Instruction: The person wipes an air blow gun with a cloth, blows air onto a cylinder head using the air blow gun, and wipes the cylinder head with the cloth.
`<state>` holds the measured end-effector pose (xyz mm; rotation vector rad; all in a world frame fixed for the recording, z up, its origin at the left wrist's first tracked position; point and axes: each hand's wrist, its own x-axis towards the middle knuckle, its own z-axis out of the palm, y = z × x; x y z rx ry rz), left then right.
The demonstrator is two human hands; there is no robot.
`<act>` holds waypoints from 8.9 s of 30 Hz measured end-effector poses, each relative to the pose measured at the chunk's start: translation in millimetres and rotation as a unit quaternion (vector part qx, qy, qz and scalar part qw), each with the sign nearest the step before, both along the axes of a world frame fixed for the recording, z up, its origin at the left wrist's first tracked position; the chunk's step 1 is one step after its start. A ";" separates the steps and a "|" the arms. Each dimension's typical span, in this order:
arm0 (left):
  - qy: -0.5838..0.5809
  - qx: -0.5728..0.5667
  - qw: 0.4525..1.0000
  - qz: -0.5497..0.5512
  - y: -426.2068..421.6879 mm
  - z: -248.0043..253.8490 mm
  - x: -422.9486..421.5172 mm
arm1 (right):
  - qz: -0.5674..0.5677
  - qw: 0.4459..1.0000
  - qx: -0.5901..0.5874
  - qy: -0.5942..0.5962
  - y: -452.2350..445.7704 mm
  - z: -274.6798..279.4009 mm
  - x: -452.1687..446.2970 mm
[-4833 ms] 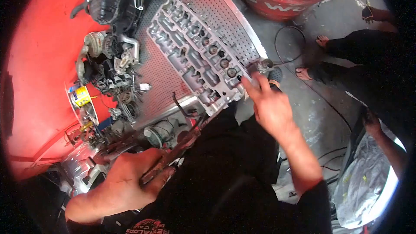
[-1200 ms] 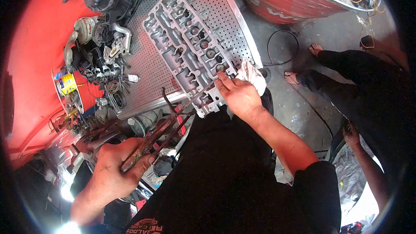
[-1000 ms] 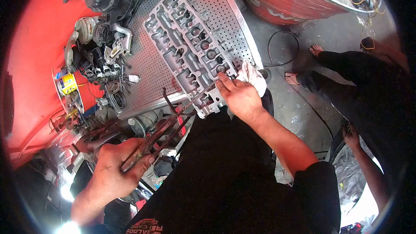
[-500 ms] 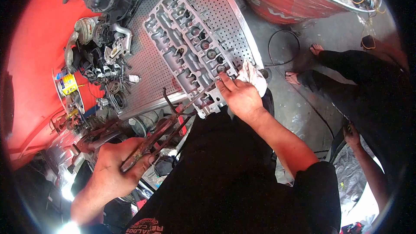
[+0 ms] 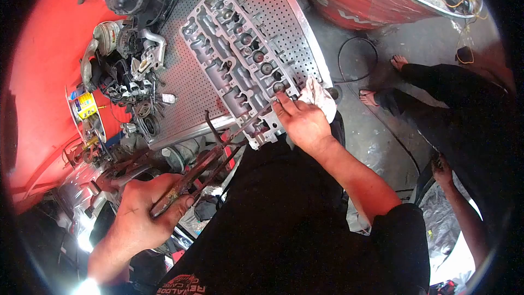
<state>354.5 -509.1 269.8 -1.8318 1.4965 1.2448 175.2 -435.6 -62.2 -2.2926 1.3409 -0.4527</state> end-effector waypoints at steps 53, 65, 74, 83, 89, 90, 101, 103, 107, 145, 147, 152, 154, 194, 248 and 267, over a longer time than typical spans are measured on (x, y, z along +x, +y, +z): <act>0.007 -0.151 0.988 0.011 -22.1 -15.2 28.4 | 0.020 0.999 -0.025 -0.016 -18.8 0.1 8.0; -0.031 -0.096 0.995 0.021 -32.5 -9.6 19.2 | 0.015 0.999 -0.025 -0.028 -17.6 -3.0 6.3; -0.060 -0.043 0.997 -0.014 -60.6 -4.4 22.1 | 0.020 0.999 -0.034 -0.037 -20.3 2.4 4.5; -0.053 -0.053 0.997 -0.029 -65.6 -4.1 21.5 | 0.126 0.992 -0.025 -0.016 -19.9 9.6 -8.9; -0.036 -0.061 0.998 -0.002 -61.5 -6.4 30.9 | 0.093 0.990 0.006 -0.106 -43.0 15.0 -18.1; -0.030 -0.093 0.994 0.056 -58.4 -6.8 36.3 | 0.041 0.997 0.010 -0.072 -57.7 24.1 -12.4; -0.056 -0.121 0.986 0.101 -78.9 -20.4 57.1 | 0.069 0.997 0.008 0.028 -79.9 -2.2 51.8; -0.048 -0.117 0.988 0.091 -79.1 -23.2 59.2 | 0.071 0.997 -0.010 0.002 -71.6 -5.5 48.4; -0.040 -0.130 0.986 0.096 -80.9 -25.9 62.9 | 0.056 0.997 -0.042 -0.009 -70.9 -5.8 44.4; -0.101 -0.113 0.987 -0.050 -131.5 -13.7 56.0 | 0.075 0.997 0.005 -0.022 -71.6 -2.9 38.2; -0.128 -0.082 0.987 -0.047 -135.8 -9.5 48.3 | 0.078 0.997 0.011 -0.009 -73.3 0.7 36.9; -0.112 -0.081 0.989 -0.050 -133.1 -13.6 59.3 | 0.072 0.995 0.042 -0.048 -72.6 -4.4 35.3; -0.105 -0.078 0.991 -0.034 -133.5 -12.1 61.9 | 0.063 0.993 0.066 -0.074 -72.2 -3.6 35.5; -0.047 -0.121 0.987 0.095 -166.3 -31.9 84.8 | 0.003 0.992 0.021 -0.121 -70.1 -11.8 40.3; -0.079 -0.139 0.975 -0.151 -194.4 -27.0 96.1 | 0.012 0.994 0.013 -0.110 -70.3 -6.8 40.4; -0.025 -0.135 0.990 0.023 -162.6 -30.2 83.4 | 0.015 0.994 0.011 -0.111 -67.2 -8.5 39.6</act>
